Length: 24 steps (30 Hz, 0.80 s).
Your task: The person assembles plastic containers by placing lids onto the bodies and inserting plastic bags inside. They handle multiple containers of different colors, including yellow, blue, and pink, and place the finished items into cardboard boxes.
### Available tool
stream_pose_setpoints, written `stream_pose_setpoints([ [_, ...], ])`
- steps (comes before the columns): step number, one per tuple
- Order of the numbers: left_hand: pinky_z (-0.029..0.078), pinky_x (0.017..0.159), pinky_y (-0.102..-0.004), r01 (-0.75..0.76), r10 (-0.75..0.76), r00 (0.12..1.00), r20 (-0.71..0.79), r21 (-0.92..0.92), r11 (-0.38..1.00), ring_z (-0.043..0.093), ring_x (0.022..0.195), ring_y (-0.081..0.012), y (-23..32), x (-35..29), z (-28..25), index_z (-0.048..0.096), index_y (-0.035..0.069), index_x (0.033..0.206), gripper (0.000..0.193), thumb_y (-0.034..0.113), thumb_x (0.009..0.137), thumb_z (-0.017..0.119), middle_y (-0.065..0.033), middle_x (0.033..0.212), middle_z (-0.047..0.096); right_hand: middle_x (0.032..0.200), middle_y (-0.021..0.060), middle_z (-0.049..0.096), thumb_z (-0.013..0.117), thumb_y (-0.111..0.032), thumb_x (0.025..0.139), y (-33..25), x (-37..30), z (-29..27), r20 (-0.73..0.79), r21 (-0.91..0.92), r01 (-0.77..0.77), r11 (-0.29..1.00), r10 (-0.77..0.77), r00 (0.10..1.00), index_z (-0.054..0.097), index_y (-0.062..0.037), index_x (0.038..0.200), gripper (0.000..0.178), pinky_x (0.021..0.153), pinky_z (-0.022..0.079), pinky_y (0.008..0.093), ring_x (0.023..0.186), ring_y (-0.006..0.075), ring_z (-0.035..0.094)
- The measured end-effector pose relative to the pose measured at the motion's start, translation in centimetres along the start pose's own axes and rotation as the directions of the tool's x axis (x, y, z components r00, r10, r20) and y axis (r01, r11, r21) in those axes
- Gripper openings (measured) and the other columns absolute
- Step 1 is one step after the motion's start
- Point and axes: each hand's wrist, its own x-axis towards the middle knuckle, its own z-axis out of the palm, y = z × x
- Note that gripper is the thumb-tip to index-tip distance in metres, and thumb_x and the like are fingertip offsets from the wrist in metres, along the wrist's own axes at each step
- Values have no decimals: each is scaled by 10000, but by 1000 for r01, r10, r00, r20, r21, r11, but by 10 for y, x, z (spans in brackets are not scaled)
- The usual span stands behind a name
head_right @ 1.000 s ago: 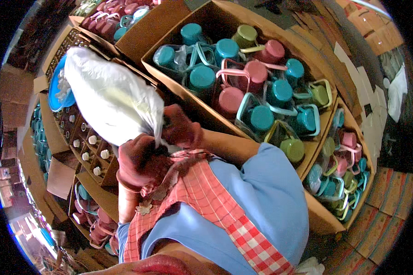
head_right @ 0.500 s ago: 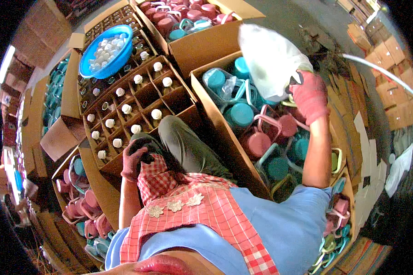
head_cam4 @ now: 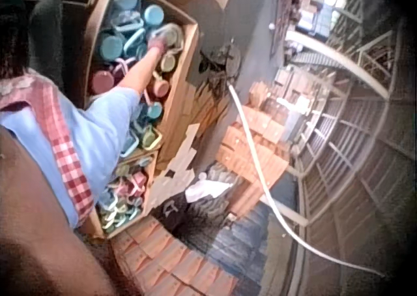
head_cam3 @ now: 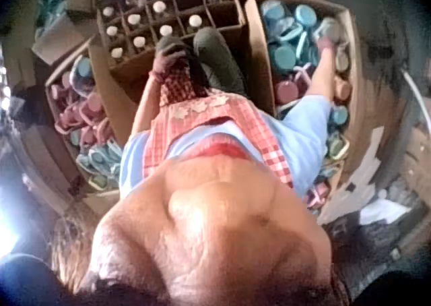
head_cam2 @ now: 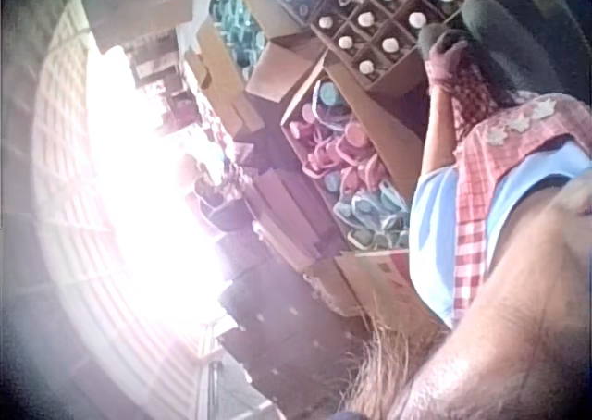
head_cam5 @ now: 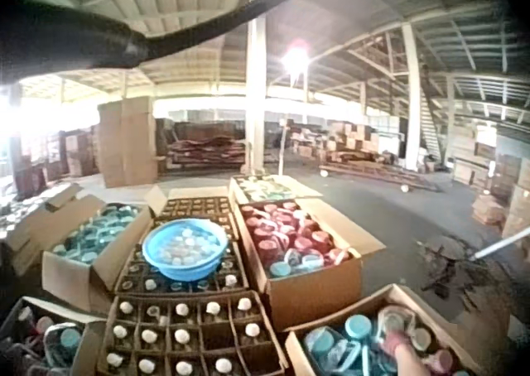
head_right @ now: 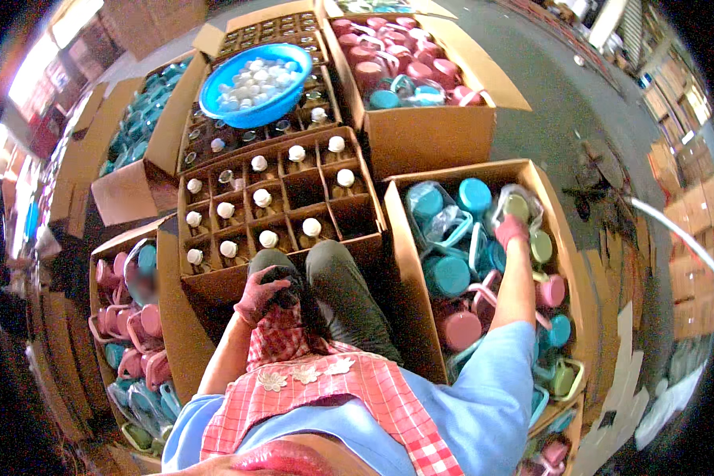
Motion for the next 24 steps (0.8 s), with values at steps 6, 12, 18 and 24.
stream_pose_setpoints([
  [6, 469, 743, -239, -24, 29, 999, -29, 160, 987, 570, 791, -92, 6, -1, -4, 647, 21, 1015, 276, 152, 773, 674, -20, 893, 652, 1046, 237, 597, 653, -371, 746, -74, -85, -22, -188, 348, -2, 937, 72, 979, 591, -27, 1063, 472, 846, 445, 445, 990, 385, 562],
  [12, 474, 708, -254, -8, 24, 999, -37, 374, 928, 581, 760, -99, 0, 9, 10, 626, 17, 1052, 352, 200, 762, 702, -37, 854, 657, 1067, 184, 612, 661, -346, 739, -84, -124, 15, -161, 88, -82, 993, 96, 982, 620, -63, 1030, 409, 897, 421, 456, 1089, 386, 506],
  [18, 474, 700, -233, 14, -14, 999, -44, -17, 1000, 578, 785, -86, 11, -17, -6, 601, -8, 1106, 404, 158, 759, 725, -26, 887, 653, 719, 116, 652, 648, -216, 740, -26, -107, 1, -293, 563, -14, 827, 215, 932, 636, -46, 834, 194, 578, 461, 369, 607, 250, 614],
  [24, 484, 709, -227, -72, 78, 994, 73, -79, 994, 599, 793, -108, 12, 4, 11, 610, -24, 1033, 274, 81, 787, 670, -58, 935, 647, 914, 63, 613, 623, -139, 739, -13, -209, -192, -516, 774, 296, 560, 285, 808, 623, 21, 1014, 318, 774, 424, 315, 814, 167, 546],
])
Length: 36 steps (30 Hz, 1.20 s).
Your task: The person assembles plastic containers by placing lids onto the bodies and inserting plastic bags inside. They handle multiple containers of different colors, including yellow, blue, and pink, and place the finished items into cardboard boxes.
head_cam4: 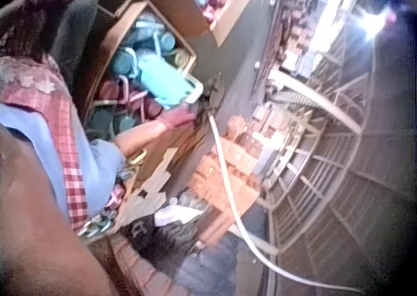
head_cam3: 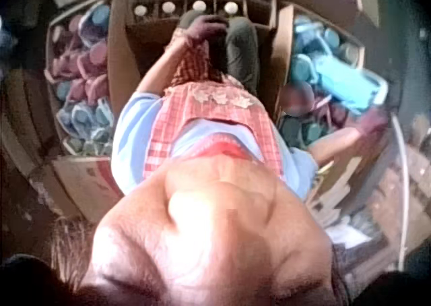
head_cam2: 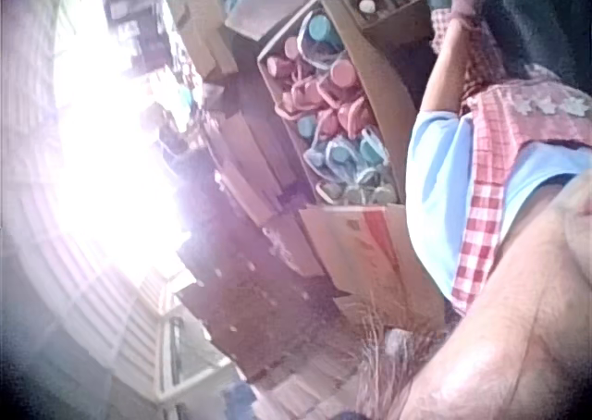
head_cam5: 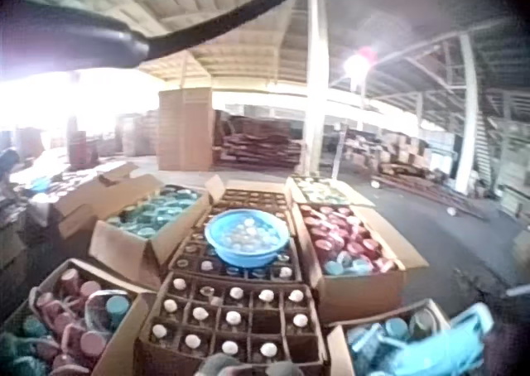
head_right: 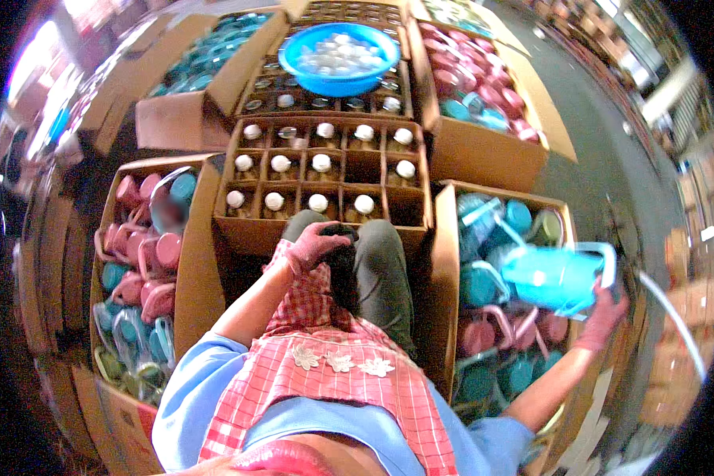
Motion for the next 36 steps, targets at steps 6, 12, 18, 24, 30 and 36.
stream_pose_setpoints([
  [6, 489, 813, -358, -372, 287, 850, 441, 117, 921, 590, 924, -212, 3, 46, 71, 542, -10, 1145, 402, 292, 881, 568, -114, 1033, 603, 919, 81, 620, 628, -57, 676, -140, -91, -53, 30, 116, 379, 918, -384, 923, 619, 16, 970, 303, 824, 437, 301, 891, 168, 558],
  [12, 387, 968, -474, 496, 573, 547, 610, -788, 365, 496, 1115, -330, 50, 49, 76, 418, 58, 1298, 722, 630, 859, 380, -161, 1258, 497, 1066, 101, 575, 669, -195, 609, -148, -155, 15, 403, 247, 891, 380, -877, 262, 621, -63, 904, 326, 832, 463, 451, 978, 346, 557],
  [18, 520, 835, -397, -330, 410, 912, -17, -622, 710, 600, 954, -316, -1, 82, -69, 467, -53, 1200, 435, 269, 930, 353, -217, 1080, 587, 1147, 66, 543, 688, -168, 586, -127, -181, 71, 226, 387, 920, 65, -974, -26, 634, -159, 988, 406, 792, 474, 435, 1035, 352, 535],
  [24, 515, 737, -282, -617, 621, 765, -173, 81, 783, 614, 829, -152, -20, 29, -81, 605, -43, 1041, 313, 212, 871, 542, -91, 924, 644, 1069, 147, 588, 694, -259, 743, -146, -144, 153, 373, 634, 455, 625, -763, 528, 598, -87, 1088, 397, 784, 484, 404, 917, 290, 593],
  [30, 459, 702, -253, -521, 580, 808, -101, 337, 784, 545, 782, -104, 1, 19, -36, 568, -37, 1110, 342, 232, 909, 504, -54, 838, 629, 689, 196, 611, 498, -486, 861, -192, -112, 252, 531, 404, 698, 591, -773, 347, 697, -111, 844, 425, 623, 489, 392, 667, 334, 621],
  [36, 464, 805, -281, -512, 480, 856, -192, -189, 838, 589, 877, -177, 59, 10, -127, 570, -6, 1150, 476, 303, 792, 626, -66, 986, 621, 642, 149, 619, 543, -468, 850, -220, -145, 296, 499, 679, 517, 522, -844, 197, 686, -71, 784, 428, 598, 481, 360, 608, 305, 610],
])
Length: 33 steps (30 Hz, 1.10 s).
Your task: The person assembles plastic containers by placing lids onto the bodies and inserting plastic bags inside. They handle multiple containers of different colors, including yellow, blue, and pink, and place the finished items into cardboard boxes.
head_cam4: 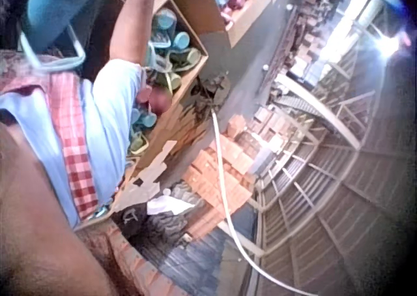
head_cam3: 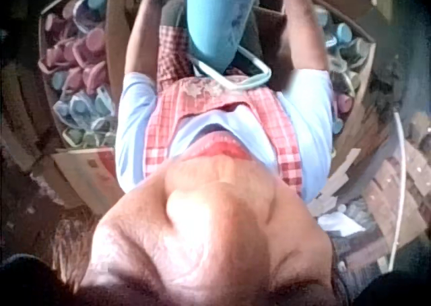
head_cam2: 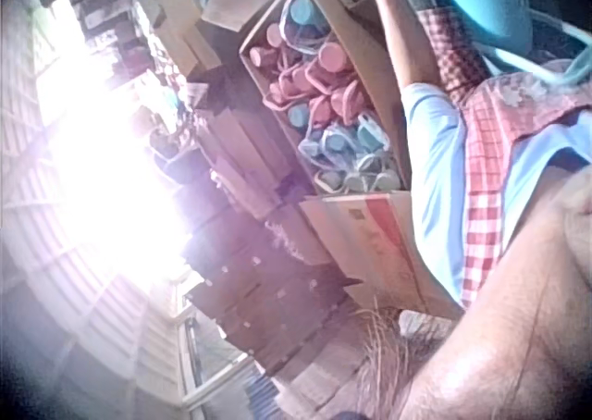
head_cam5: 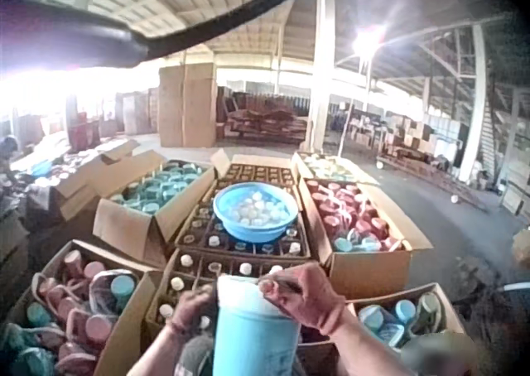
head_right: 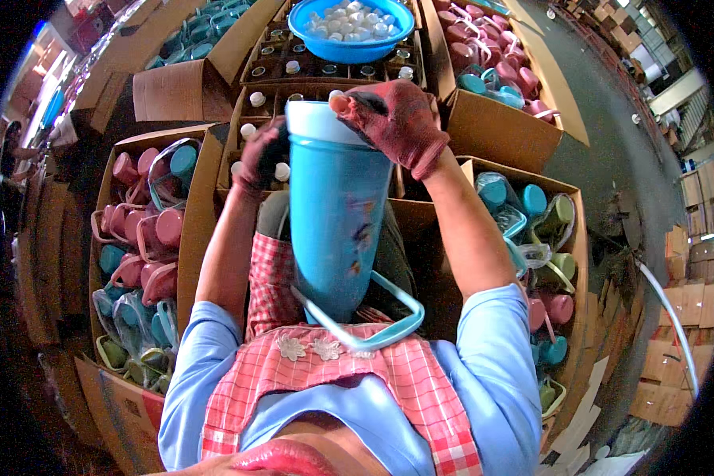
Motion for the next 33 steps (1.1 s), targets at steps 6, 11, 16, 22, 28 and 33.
stream_pose_setpoints([
  [6, 379, 992, -357, -397, 395, 902, 174, -25, 918, 530, 1105, -272, 70, 13, 8, 463, -60, 1246, 885, 492, 610, 735, -175, 1227, 531, 793, -5, 534, 454, -353, 910, 80, 21, 85, 19, 994, -30, 107, 99, 995, 511, -130, 841, 241, 657, 425, 277, 743, 123, 500],
  [11, 453, 912, -337, -297, 286, 947, 145, 735, 610, 588, 979, -212, 136, 32, 39, 577, 13, 1124, 662, 53, 505, 808, -102, 1059, 618, 790, 46, 614, 488, -361, 888, 110, 8, 172, 19, 984, -110, 142, 526, 851, 615, -81, 872, 307, 674, 446, 288, 727, 132, 547],
  [16, 486, 848, -315, -214, 328, 944, 31, 815, 538, 605, 904, -173, 131, 37, 45, 629, 22, 1030, 552, -4, 506, 801, -71, 933, 653, 859, 141, 670, 593, -311, 792, 184, -14, 120, -172, -38, -619, 784, 606, 777, 675, -95, 940, 273, 723, 497, 370, 810, 288, 644],
  [22, 503, 758, -281, -205, 310, 929, -204, 415, 887, 617, 821, -145, 92, 58, 32, 641, 31, 974, 375, 205, 670, 774, -69, 895, 656, 1175, 185, 561, 708, -216, 720, 322, -121, 94, 44, -298, -604, 740, 642, 765, 514, -73, 1223, 558, 922, 438, 390, 1068, 315, 552],
  [28, 520, 690, -322, -81, -158, 903, -401, -519, 851, 630, 732, -196, -2, 71, 23, 638, 6, 966, 380, 358, 823, 620, -96, 899, 656, 1179, 173, 545, 707, -135, 715, 315, -120, 64, 46, -252, -564, 787, 592, 805, 477, -66, 1262, 598, 915, 429, 378, 1062, 281, 536],
  [33, 486, 784, -368, 138, -158, 948, -276, -91, 986, 607, 816, -207, -124, 117, 6, 602, 26, 1094, 560, 526, 881, 466, -92, 967, 646, 1182, 163, 531, 706, -68, 710, 241, -34, -13, -52, -89, -299, 950, 296, 954, 446, -59, 1295, 640, 909, 421, 368, 1056, 252, 523],
])
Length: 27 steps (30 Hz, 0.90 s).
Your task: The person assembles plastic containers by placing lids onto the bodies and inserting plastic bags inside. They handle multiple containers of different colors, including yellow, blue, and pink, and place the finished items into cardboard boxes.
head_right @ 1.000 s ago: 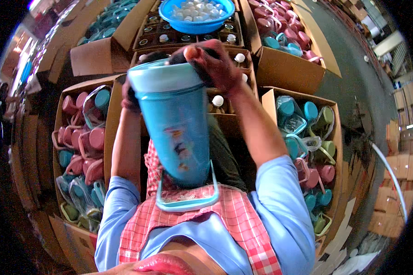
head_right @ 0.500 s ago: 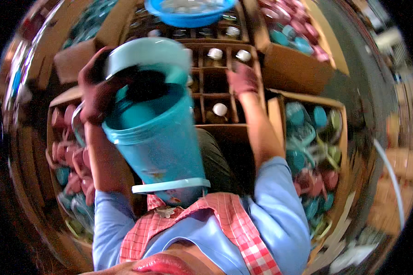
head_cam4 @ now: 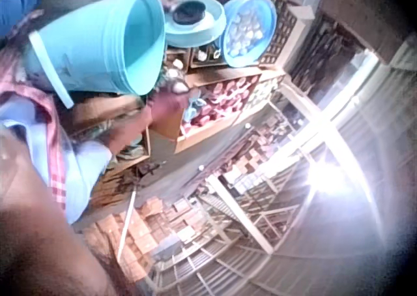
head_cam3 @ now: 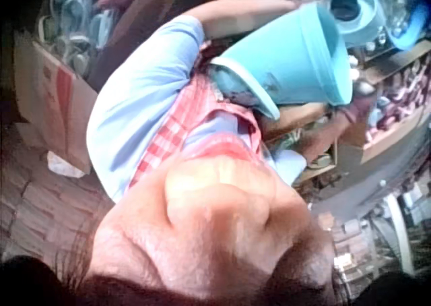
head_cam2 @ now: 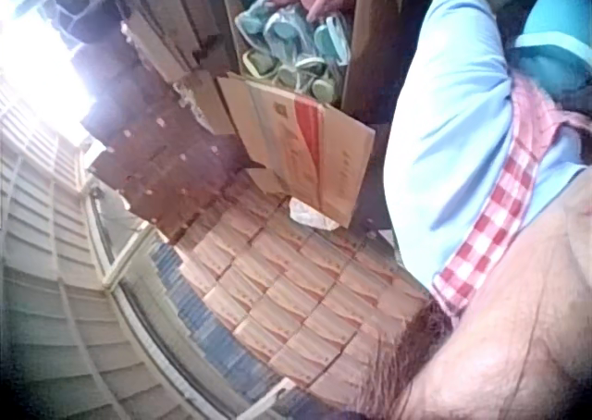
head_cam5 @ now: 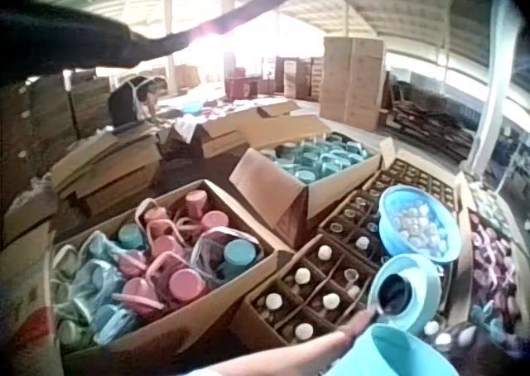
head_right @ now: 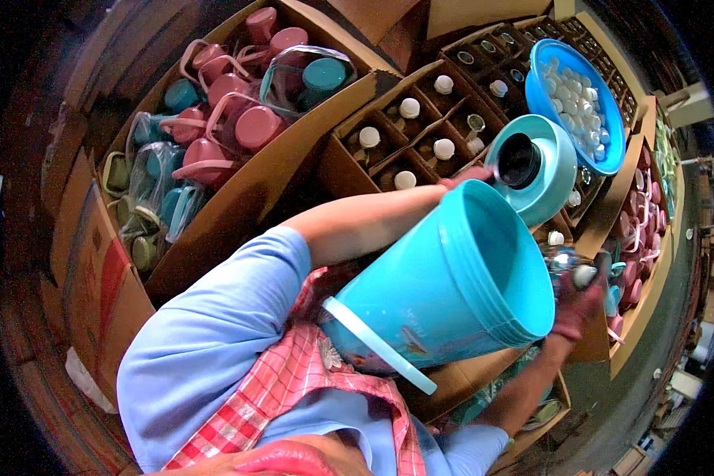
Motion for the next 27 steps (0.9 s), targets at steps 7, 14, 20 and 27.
stream_pose_setpoints([
  [7, 427, 881, -381, -401, 402, 911, -96, 31, 916, 569, 955, -239, 13, 33, 56, 554, 94, 1178, 521, 509, 885, 439, -101, 1069, 610, 1229, 126, 508, 700, -61, 734, -210, 11, -52, 15, -55, 494, 868, -494, 869, 434, -53, 1296, 622, 890, 456, 385, 1083, 256, 517],
  [14, 428, 887, -394, -499, 486, 867, -114, -189, 846, 563, 969, -242, 139, -10, 48, 554, 96, 1160, 477, 473, 888, 445, -92, 1066, 603, 1247, 151, 501, 505, -271, 870, -181, 41, -64, -45, 418, 394, 819, -414, 909, 422, -33, 1315, 511, 964, 348, 390, 1133, 243, 472],
  [20, 429, 892, -405, -413, 422, 907, -8, -215, 885, 557, 980, -245, 157, -79, 30, 554, 99, 1145, 440, 442, 891, 450, -85, 1064, 597, 1090, 32, 576, 416, -323, 938, -102, 68, -56, -79, 550, 310, 775, -321, 944, 522, -68, 1222, 396, 772, 432, 283, 887, 130, 530],
  [27, 431, 898, -418, -259, 289, 943, 164, -182, 948, 550, 994, -247, 167, -111, 29, 554, 101, 1128, 396, 405, 894, 457, -76, 1060, 590, 1255, 92, 538, 759, -426, 660, -185, 12, -17, 378, 830, -37, 557, -512, 772, 472, -26, 1280, 792, 983, 396, 332, 1124, 210, 525],
])
